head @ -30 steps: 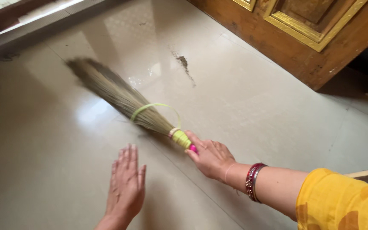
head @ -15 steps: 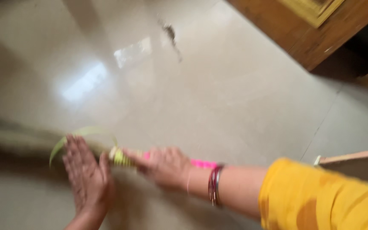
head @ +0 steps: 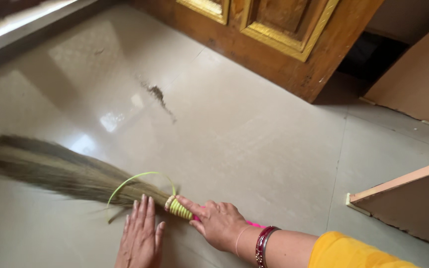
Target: The person sweeps debris from the floor using a broom by hand, moving the broom in repeated strokes across the tiled surface.
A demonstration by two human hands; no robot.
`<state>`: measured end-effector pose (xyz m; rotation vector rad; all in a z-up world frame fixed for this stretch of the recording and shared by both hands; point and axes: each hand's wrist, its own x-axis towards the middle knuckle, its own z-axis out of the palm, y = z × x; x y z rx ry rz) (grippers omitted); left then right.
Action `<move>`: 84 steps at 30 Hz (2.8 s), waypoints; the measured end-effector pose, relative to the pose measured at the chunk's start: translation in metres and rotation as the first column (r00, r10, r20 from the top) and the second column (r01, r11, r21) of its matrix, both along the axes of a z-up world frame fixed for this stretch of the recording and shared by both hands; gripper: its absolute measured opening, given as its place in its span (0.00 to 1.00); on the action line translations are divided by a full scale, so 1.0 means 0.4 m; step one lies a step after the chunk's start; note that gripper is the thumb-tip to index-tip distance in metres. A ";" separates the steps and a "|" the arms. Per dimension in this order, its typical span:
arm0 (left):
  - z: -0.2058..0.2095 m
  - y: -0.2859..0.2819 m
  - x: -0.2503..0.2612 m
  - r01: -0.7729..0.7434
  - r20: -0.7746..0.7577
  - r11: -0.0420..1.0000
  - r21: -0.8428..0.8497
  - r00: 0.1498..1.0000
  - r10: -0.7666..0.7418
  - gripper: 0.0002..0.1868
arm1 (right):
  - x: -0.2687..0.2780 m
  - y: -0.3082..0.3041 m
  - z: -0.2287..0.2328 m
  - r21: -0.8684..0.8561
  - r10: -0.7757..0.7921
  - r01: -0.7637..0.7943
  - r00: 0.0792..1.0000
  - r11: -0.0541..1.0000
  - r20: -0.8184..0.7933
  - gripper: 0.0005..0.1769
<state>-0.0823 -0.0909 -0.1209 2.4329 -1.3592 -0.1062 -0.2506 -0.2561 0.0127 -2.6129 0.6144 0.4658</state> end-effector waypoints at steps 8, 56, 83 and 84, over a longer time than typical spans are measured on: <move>0.220 -0.100 0.146 0.085 -0.070 0.993 0.084 0.994 -0.079 0.37 | 0.154 -0.103 0.072 -0.176 -0.100 0.091 0.994 0.980 -0.042 0.38; 0.342 -0.058 0.540 0.399 0.054 0.907 0.138 0.911 -0.409 0.38 | 0.457 0.406 0.098 0.616 -0.996 0.784 0.050 0.082 0.069 0.36; 0.358 0.046 0.558 0.300 -0.100 0.878 0.373 0.954 -0.283 0.36 | 0.480 0.531 -0.145 0.772 -0.964 0.590 0.040 0.235 0.262 0.38; 0.358 0.052 0.564 0.292 -0.097 0.878 0.379 0.956 -0.276 0.36 | 0.475 0.542 -0.140 0.764 -0.992 0.640 0.125 0.081 0.000 0.39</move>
